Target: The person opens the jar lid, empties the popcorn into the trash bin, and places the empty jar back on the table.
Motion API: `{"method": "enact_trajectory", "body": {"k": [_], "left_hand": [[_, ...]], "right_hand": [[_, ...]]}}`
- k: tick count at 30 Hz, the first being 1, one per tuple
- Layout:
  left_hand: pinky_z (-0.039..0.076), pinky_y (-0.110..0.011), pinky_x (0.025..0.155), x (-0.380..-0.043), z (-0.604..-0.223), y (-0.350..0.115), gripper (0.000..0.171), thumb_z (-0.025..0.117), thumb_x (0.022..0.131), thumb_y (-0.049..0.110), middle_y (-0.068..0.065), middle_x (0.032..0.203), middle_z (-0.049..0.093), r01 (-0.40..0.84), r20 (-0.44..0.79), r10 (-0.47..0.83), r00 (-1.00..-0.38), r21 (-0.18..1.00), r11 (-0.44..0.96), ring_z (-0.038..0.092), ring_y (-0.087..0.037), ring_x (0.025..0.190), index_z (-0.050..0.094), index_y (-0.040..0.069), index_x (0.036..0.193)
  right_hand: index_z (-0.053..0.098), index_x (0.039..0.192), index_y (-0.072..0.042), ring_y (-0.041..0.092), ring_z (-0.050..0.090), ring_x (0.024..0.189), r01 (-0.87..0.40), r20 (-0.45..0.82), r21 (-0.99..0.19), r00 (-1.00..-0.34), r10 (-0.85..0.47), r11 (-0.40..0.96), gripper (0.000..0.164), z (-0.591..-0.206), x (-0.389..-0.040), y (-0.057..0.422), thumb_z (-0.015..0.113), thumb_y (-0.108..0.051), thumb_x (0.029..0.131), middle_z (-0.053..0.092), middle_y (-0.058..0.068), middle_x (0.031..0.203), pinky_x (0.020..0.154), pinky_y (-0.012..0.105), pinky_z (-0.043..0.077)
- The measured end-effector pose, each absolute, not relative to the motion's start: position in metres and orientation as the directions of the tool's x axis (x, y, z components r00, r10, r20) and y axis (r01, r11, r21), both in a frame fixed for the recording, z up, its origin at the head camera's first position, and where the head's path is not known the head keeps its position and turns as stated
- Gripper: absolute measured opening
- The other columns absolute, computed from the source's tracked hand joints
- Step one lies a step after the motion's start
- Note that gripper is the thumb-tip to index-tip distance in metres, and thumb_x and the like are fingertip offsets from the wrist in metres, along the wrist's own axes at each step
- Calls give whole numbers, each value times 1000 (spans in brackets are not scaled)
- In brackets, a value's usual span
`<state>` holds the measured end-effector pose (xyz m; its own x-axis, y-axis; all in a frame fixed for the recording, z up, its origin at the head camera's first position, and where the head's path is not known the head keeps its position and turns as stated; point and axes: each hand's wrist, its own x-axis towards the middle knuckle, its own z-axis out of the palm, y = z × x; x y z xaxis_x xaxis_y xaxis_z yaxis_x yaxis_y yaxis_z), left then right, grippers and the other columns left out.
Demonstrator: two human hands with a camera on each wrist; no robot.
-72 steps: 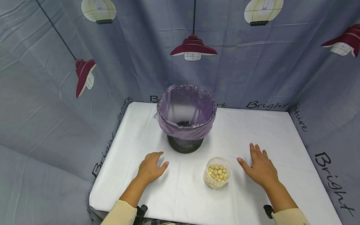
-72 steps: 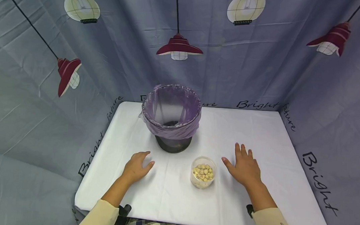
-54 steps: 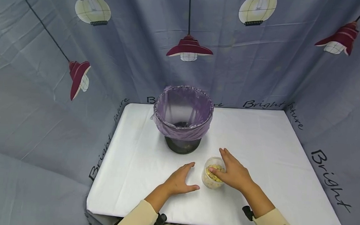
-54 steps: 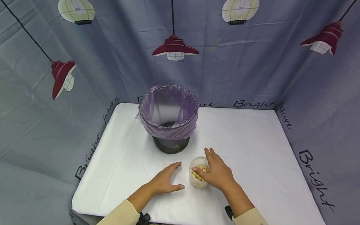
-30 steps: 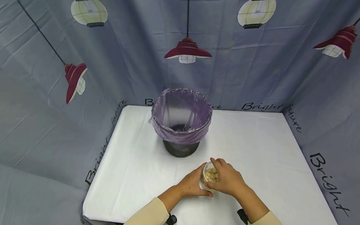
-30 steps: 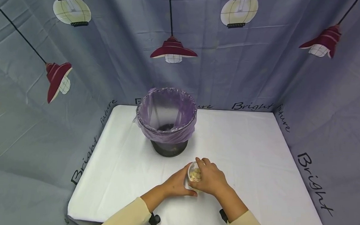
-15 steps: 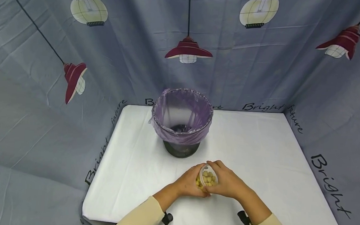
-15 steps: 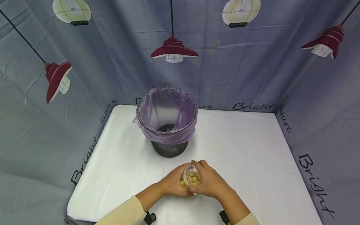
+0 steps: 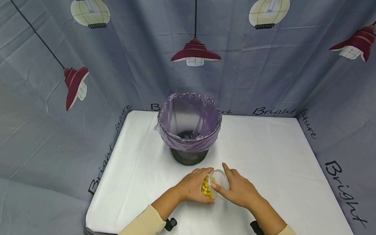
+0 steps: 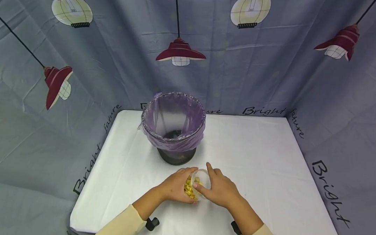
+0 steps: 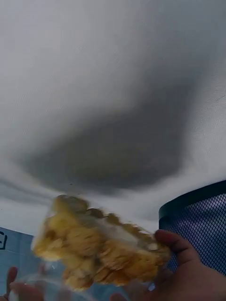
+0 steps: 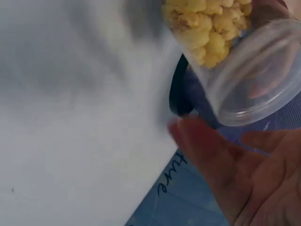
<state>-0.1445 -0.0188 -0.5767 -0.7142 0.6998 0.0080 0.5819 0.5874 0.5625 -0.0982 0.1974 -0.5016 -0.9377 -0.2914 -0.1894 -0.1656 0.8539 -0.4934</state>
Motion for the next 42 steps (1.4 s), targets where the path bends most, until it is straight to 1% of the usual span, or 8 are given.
{"method": "enact_trajectory", "body": {"k": [3, 7, 15, 22, 26, 32, 36, 42], "left_hand": [[49, -36, 98, -143, -576, -18, 111, 82, 63, 67, 7, 142, 52, 602, 1, 695, -719, 499, 623, 52, -14, 123, 33, 22, 152], [49, -30, 94, -145, -577, -24, 105, 84, 64, 64, 13, 131, 55, 568, -70, 736, -673, 590, 574, 53, -7, 113, 38, 25, 149], [45, -28, 101, -146, -578, -39, 90, 89, 73, 35, 9, 131, 58, 83, -278, 811, -515, 925, 370, 56, -5, 115, 39, 24, 148], [50, -40, 97, -131, -572, -25, 107, 83, 65, 63, 8, 142, 51, 536, -101, 683, -723, 542, 647, 51, -14, 126, 35, 23, 152], [51, -40, 93, -127, -560, -24, 107, 84, 63, 64, 7, 139, 54, 561, -100, 674, -732, 473, 680, 52, -15, 122, 38, 22, 150], [50, -27, 93, -136, -553, -47, 88, 86, 73, 44, 13, 129, 56, 113, -315, 811, -493, 901, 418, 57, -7, 113, 42, 23, 145], [50, -29, 97, -138, -558, -56, 84, 83, 77, 37, 6, 137, 56, -162, -308, 886, -346, 950, 267, 57, -11, 119, 40, 21, 147], [43, -26, 105, -136, -559, -58, 88, 86, 75, 34, -7, 140, 55, -147, -247, 867, -432, 968, 203, 55, -11, 123, 38, 18, 147]], "right_hand": [[38, 151, 0, 42, 62, 115, -74, -251, -478, -943, -217, 875, 101, -506, -97, 194, 50, -77, 87, 59, 26, 132, 89, 60, 51], [45, 148, -9, 34, 61, 117, -150, -244, -508, -919, -308, 848, 90, -504, -95, 194, 72, -63, 80, 62, 15, 132, 91, 56, 52], [20, 160, -26, 29, 40, 142, -325, -211, -634, -800, -561, 702, 108, -497, -94, 200, 84, -28, 74, 34, 2, 160, 105, 56, 44], [30, 155, -1, 44, 48, 133, 12, -331, -624, -910, -251, 781, 100, -507, -96, 187, 57, -70, 87, 48, 25, 146, 102, 65, 41], [42, 149, -5, 37, 53, 129, -34, -300, -631, -910, -285, 775, 92, -507, -96, 188, 72, -60, 82, 55, 18, 141, 100, 61, 45], [40, 150, -29, 22, 42, 138, -357, -138, -698, -783, -606, 621, 95, -490, -93, 198, 87, -24, 67, 43, -5, 152, 105, 55, 43], [37, 152, -32, 21, 36, 143, -395, -119, -720, -740, -662, 571, 100, -479, -91, 202, 86, -15, 66, 37, -9, 156, 108, 55, 41], [36, 153, -26, 30, 39, 141, -322, -96, -746, -814, -573, 583, 98, -476, -99, 220, 87, -20, 69, 37, 0, 156, 102, 59, 45]]}}
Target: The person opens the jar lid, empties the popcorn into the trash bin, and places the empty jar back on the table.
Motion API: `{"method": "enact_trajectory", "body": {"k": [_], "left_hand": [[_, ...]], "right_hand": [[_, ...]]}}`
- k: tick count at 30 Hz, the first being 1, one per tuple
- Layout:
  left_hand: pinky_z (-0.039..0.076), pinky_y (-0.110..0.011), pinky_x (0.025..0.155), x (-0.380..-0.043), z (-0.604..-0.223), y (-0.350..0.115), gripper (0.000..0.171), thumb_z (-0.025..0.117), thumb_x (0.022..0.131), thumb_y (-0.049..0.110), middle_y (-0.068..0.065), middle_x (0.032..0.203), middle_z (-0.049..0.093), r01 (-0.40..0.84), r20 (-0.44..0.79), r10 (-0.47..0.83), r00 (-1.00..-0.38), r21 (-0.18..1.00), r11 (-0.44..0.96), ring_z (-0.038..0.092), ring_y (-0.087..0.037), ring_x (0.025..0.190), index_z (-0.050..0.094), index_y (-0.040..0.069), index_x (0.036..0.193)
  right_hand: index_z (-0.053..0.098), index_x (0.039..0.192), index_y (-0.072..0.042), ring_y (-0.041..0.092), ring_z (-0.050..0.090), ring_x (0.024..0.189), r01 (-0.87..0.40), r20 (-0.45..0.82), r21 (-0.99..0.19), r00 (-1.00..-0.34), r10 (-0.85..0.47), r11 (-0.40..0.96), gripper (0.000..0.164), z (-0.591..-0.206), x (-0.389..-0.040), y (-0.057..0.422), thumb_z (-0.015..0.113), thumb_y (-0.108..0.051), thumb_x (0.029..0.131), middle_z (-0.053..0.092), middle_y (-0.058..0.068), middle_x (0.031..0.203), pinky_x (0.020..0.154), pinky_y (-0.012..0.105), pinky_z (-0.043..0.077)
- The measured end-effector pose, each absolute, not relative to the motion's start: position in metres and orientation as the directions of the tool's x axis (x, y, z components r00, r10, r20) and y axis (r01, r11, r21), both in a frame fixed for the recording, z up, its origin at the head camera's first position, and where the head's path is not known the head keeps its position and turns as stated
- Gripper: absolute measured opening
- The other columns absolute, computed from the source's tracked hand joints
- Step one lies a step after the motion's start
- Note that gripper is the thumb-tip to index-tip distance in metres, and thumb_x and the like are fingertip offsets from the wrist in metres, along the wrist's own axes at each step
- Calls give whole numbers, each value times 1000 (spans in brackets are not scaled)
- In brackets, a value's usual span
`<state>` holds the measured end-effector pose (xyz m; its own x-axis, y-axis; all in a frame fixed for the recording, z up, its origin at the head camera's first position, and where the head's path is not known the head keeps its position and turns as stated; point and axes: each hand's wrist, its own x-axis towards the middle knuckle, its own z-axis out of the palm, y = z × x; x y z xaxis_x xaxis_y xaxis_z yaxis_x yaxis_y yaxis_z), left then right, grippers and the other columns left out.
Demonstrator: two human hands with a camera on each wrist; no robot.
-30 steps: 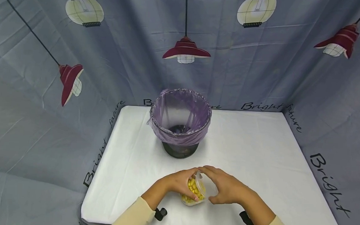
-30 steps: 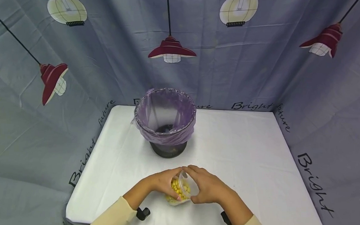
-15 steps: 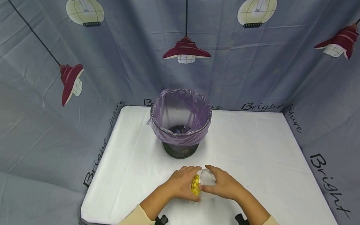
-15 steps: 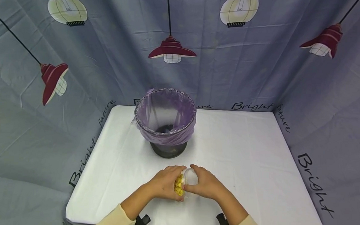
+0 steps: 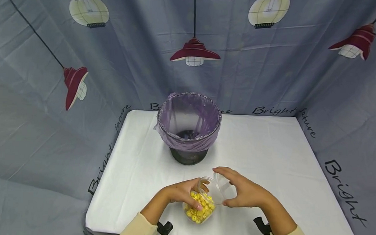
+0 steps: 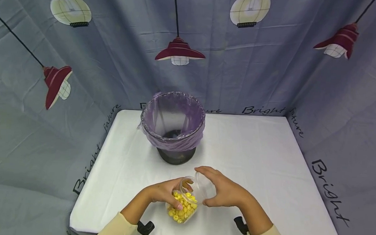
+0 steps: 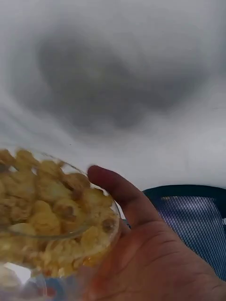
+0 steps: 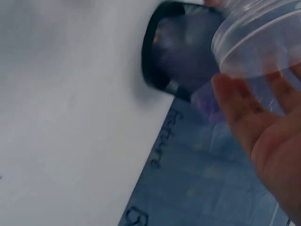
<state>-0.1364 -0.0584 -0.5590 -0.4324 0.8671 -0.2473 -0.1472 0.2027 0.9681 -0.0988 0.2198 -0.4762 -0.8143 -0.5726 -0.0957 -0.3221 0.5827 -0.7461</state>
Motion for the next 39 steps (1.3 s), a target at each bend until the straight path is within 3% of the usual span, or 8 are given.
{"method": "enact_trajectory", "body": {"k": [4, 8, 13, 21, 27, 31, 35, 39], "left_hand": [[41, -32, 109, -136, -558, -60, 92, 89, 72, 30, 1, 140, 54, -45, -226, 789, -572, 969, 245, 53, -13, 127, 37, 29, 148], [37, -39, 113, -134, -556, -59, 102, 92, 69, 31, 0, 146, 50, 44, -181, 727, -662, 959, 279, 48, -19, 135, 31, 35, 151], [37, -37, 113, -131, -554, -57, 106, 93, 68, 29, 0, 149, 47, 55, -156, 693, -704, 961, 272, 45, -19, 137, 28, 37, 152], [37, -35, 113, -128, -554, -54, 105, 92, 69, 28, 0, 150, 47, 33, -153, 696, -701, 969, 246, 45, -19, 138, 28, 36, 152], [36, -32, 113, -126, -554, -52, 106, 92, 69, 30, -2, 151, 46, 43, -162, 696, -699, 963, 267, 44, -18, 138, 27, 38, 152], [37, -34, 113, -126, -554, -51, 106, 92, 69, 32, 0, 150, 47, 77, -152, 691, -706, 954, 289, 45, -17, 137, 27, 37, 152], [37, -37, 113, -125, -553, -50, 105, 92, 69, 33, 1, 150, 47, 92, -152, 692, -706, 949, 303, 46, -16, 136, 27, 38, 152], [37, -37, 113, -124, -553, -51, 106, 92, 69, 34, 3, 149, 48, 95, -152, 691, -707, 948, 305, 46, -16, 136, 28, 35, 153]], "right_hand": [[36, 154, -13, 45, 43, 135, -248, -74, -620, -926, -370, 744, 97, -493, -111, 242, 86, -31, 73, 40, 18, 153, 97, 67, 44], [31, 155, -3, 57, 41, 126, -55, -124, -428, -985, -119, 902, 100, -521, -124, 265, 82, -39, 77, 35, 30, 150, 88, 72, 45], [21, 156, 2, 66, 35, 123, 117, -198, -329, -979, 53, 937, 103, -560, -138, 290, 74, -49, 84, 23, 37, 152, 84, 72, 44], [13, 154, 8, 70, 29, 120, 288, -270, -276, -939, 213, 917, 101, -605, -149, 328, 59, -55, 91, 13, 44, 150, 87, 75, 36], [16, 152, 13, 71, 22, 125, 308, -269, -271, -934, 236, 912, 100, -616, -149, 341, 60, -54, 92, 8, 46, 149, 88, 77, 35], [21, 151, 13, 69, 18, 131, 266, -202, -294, -956, 212, 918, 96, -609, -154, 334, 58, -54, 93, 11, 45, 151, 96, 79, 29], [19, 154, 7, 60, 18, 140, 147, -79, -472, -989, 124, 869, 86, -578, -173, 308, 48, -52, 100, 16, 39, 156, 108, 73, 21], [9, 161, -15, 48, 33, 142, -6, 11, -688, -1000, 3, 726, 77, -521, -203, 266, 41, -54, 103, 27, 26, 159, 111, 66, 29]]}}
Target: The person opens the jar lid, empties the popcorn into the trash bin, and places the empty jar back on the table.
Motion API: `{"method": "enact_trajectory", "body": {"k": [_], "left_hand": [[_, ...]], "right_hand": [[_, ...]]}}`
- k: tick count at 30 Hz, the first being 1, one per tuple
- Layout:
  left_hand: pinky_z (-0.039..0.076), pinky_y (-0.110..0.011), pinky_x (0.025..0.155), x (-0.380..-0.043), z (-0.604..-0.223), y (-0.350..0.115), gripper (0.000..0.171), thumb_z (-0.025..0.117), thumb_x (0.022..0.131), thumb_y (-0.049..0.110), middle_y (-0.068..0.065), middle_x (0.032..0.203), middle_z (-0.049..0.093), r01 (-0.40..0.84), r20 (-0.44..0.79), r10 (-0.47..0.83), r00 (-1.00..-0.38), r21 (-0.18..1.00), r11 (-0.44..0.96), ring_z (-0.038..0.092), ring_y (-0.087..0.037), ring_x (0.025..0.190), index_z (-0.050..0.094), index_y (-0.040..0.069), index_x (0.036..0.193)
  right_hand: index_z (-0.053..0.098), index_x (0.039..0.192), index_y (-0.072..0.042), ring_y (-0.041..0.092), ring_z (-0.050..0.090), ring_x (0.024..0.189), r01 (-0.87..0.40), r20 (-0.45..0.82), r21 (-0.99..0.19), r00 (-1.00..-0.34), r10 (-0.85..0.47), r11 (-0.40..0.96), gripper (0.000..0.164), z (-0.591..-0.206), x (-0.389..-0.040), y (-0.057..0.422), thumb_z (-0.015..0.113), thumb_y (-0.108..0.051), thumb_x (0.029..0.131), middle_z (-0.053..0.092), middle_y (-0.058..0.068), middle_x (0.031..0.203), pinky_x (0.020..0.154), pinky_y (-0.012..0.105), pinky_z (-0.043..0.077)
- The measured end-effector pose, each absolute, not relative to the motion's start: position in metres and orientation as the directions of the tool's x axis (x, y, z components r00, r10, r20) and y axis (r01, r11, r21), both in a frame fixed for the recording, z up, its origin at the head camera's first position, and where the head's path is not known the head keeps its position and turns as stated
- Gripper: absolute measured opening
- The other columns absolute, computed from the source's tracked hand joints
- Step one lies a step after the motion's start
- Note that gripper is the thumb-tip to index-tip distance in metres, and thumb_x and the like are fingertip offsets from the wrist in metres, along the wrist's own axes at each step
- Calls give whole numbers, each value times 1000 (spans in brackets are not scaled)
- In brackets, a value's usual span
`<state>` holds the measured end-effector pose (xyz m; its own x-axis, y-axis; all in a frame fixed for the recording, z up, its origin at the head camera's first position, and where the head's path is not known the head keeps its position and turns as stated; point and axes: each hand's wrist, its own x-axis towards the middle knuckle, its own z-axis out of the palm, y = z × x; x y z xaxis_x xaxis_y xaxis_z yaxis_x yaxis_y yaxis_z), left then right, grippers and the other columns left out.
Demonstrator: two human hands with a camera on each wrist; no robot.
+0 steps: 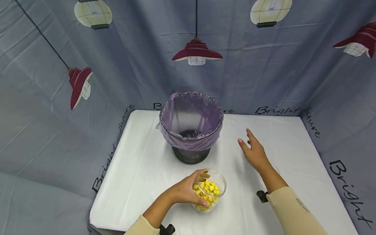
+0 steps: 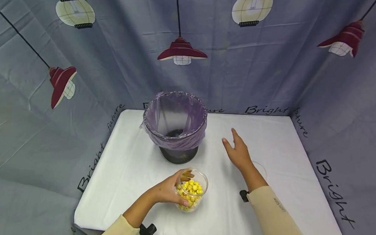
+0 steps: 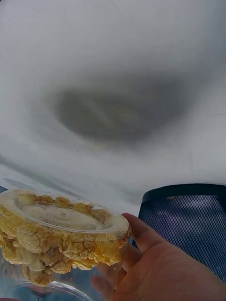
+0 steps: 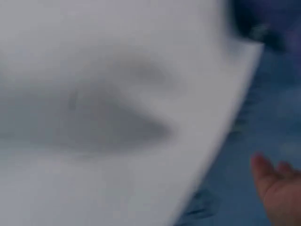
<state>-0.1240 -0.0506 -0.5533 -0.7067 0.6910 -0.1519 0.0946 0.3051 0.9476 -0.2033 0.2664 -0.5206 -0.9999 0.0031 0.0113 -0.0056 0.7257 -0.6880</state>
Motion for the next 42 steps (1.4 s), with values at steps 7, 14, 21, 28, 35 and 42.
{"method": "enact_trajectory", "body": {"k": [7, 14, 21, 28, 35, 42], "left_hand": [[38, -35, 112, -123, -554, -53, 107, 92, 69, 34, 2, 148, 49, 95, -155, 686, -711, 945, 312, 47, -16, 134, 28, 28, 155], [40, -34, 111, -122, -556, -57, 109, 91, 69, 39, -3, 149, 48, 84, -168, 679, -715, 943, 322, 47, -13, 133, 27, 24, 156], [38, -41, 112, -119, -554, -65, 108, 92, 66, 42, 2, 146, 50, 84, -185, 628, -756, 924, 374, 48, -13, 132, 27, 37, 153], [39, -50, 109, -126, -531, -121, 111, 93, 64, 43, 0, 145, 51, 98, -155, 494, -855, 888, 449, 49, -24, 131, 31, 22, 154], [34, -62, 109, -153, -474, -213, 120, 91, 66, 45, -13, 153, 41, -36, -150, 143, -978, 802, 597, 41, -41, 137, 19, 19, 159], [32, -67, 108, -204, -426, -240, 127, 87, 68, 55, -21, 155, 34, -7, 19, -29, -999, 712, 702, 35, -44, 141, 10, 14, 160]], "right_hand": [[-3, 159, -38, 44, 43, 138, -209, 89, -732, -973, -213, 649, 80, -439, -243, 205, 44, -62, 99, 25, 17, 162, 106, 62, 39], [6, 161, -27, 39, 22, 150, -213, 32, -690, -964, -265, 692, 89, -434, -259, 191, 51, -64, 94, 16, 12, 166, 116, 63, 23], [4, 162, -27, 41, 24, 148, -174, 11, -707, -972, -236, 686, 93, -439, -259, 191, 55, -63, 93, 17, 13, 165, 115, 63, 25], [3, 161, -27, 40, 22, 149, -156, 7, -736, -975, -222, 659, 92, -444, -259, 186, 56, -60, 93, 15, 13, 166, 116, 62, 24], [2, 161, -31, 39, 22, 149, -162, 19, -759, -974, -227, 631, 92, -444, -262, 178, 57, -60, 93, 15, 11, 166, 115, 63, 24], [0, 161, -32, 40, 22, 149, -147, -4, -757, -973, -230, 636, 93, -443, -261, 176, 57, -59, 93, 15, 11, 166, 114, 64, 25]]}}
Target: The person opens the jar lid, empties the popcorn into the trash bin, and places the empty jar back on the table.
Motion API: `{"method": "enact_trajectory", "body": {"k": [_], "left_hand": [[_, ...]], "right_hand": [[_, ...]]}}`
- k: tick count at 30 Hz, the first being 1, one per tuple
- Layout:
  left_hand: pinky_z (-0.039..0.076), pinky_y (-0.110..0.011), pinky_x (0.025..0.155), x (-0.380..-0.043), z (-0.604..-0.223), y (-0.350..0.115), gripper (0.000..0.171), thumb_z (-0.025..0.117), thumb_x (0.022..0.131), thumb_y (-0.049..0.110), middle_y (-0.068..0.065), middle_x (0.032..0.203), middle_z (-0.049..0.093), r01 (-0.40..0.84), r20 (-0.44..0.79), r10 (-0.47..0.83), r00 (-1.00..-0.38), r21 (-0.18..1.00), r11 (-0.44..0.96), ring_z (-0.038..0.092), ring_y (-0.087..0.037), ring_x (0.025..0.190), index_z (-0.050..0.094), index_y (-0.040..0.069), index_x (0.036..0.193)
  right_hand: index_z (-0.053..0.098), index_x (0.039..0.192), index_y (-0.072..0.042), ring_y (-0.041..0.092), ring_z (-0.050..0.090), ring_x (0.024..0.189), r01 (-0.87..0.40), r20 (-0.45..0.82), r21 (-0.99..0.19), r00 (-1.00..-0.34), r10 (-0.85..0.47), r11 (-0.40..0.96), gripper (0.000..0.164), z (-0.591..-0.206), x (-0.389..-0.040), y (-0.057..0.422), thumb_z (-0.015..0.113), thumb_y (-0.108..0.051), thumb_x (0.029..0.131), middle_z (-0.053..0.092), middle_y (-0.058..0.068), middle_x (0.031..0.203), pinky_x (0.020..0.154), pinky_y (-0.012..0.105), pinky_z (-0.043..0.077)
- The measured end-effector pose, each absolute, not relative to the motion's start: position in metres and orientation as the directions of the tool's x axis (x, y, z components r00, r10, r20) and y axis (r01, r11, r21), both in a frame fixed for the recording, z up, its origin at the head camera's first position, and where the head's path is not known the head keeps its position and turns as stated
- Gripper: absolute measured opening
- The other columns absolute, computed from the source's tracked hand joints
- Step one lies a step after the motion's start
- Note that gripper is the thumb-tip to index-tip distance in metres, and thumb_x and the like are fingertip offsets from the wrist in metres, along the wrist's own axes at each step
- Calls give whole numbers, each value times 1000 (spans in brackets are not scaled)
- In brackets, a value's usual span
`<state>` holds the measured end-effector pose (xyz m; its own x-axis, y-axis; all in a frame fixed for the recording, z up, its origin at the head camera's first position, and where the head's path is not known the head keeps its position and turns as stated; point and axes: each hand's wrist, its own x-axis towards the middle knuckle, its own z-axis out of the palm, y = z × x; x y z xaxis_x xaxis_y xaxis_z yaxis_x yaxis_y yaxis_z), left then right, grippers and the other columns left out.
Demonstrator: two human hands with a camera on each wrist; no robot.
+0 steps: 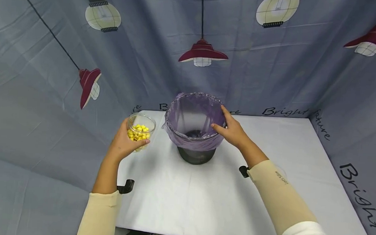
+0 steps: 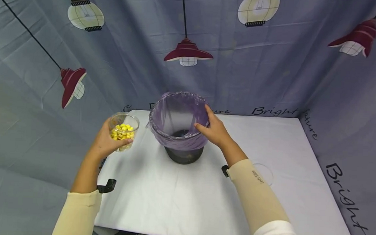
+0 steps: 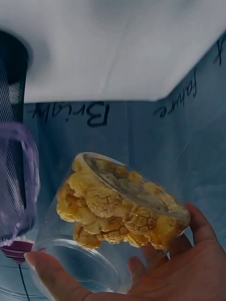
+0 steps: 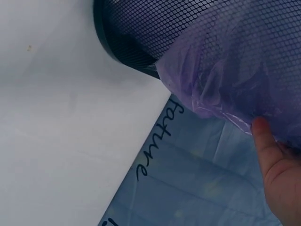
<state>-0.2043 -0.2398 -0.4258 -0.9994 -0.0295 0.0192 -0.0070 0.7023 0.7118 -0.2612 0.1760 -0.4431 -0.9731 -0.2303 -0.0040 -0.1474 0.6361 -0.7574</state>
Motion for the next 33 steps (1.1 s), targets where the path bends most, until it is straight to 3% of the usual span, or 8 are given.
{"method": "enact_trajectory", "body": {"k": [9, 18, 25, 33], "left_hand": [[36, -67, 104, -248, -385, -200, 123, 86, 66, 58, -16, 153, 39, 109, 150, 26, -988, 574, 812, 40, -41, 138, 18, 18, 159], [35, -62, 107, -260, -367, -172, 120, 86, 66, 56, -11, 156, 38, 263, 278, 191, -941, 248, 932, 36, -37, 141, 20, 17, 158], [32, -62, 108, -263, -354, -157, 119, 87, 68, 57, -11, 154, 37, 350, 267, 340, -902, -12, 937, 35, -36, 139, 22, 14, 157], [25, -70, 109, -263, -338, -135, 112, 88, 72, 47, -13, 157, 32, 425, 201, 478, -855, -257, 868, 27, -41, 143, 22, 20, 158]], "right_hand": [[-2, 161, -32, 40, 22, 149, -134, -16, -755, -975, -222, 642, 94, -443, -257, 181, 58, -58, 93, 16, 11, 166, 114, 64, 25], [-2, 160, -35, 39, 24, 149, -141, -5, -760, -975, -224, 634, 95, -442, -257, 178, 58, -59, 91, 17, 11, 165, 114, 64, 27], [-2, 160, -35, 40, 23, 149, -134, -13, -756, -975, -220, 641, 94, -441, -258, 179, 58, -59, 91, 17, 11, 166, 114, 65, 26], [-1, 160, -35, 42, 26, 147, -129, -15, -764, -976, -217, 633, 94, -442, -257, 179, 58, -59, 91, 18, 14, 165, 113, 65, 28]]}}
